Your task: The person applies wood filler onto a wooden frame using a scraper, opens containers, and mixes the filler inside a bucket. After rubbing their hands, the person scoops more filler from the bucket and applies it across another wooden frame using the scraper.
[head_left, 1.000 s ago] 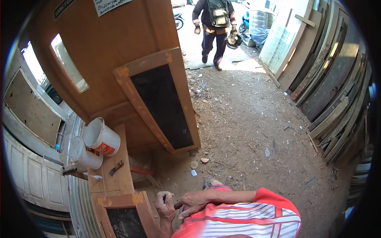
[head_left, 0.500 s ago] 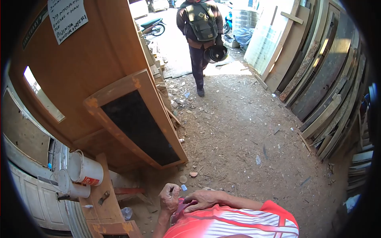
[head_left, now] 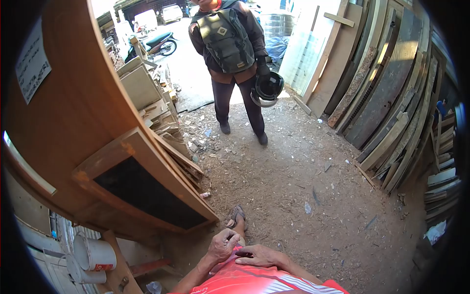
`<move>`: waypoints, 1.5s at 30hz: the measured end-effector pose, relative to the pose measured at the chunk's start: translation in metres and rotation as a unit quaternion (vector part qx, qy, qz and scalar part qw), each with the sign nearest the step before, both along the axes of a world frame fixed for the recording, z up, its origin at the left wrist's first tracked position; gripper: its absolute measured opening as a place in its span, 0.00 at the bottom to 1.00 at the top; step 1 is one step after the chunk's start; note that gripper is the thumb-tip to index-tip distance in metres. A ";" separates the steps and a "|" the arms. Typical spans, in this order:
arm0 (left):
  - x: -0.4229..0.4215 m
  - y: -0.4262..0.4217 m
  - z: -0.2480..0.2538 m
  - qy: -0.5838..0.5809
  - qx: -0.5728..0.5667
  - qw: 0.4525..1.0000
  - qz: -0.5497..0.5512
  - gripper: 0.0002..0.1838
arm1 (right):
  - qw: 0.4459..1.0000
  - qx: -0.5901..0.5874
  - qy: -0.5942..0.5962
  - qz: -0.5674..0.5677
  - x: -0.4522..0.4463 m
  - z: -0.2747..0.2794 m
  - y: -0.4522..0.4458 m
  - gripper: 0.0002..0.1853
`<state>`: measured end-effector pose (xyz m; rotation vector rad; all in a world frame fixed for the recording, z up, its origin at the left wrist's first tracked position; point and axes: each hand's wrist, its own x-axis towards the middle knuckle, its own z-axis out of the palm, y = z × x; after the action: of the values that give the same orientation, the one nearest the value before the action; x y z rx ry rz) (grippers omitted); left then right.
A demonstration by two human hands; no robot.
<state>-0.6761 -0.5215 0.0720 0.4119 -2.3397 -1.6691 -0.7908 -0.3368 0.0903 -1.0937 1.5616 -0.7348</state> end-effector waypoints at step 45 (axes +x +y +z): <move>-0.402 0.004 0.099 0.025 0.149 0.907 -0.392 0.10 | 0.925 0.277 -0.056 -0.254 -0.197 -0.258 0.034 0.25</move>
<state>-1.0778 -0.5179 0.1711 -0.6215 -2.3556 -2.3373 -0.9877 -0.3031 -0.1675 -0.2229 1.8198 -0.6147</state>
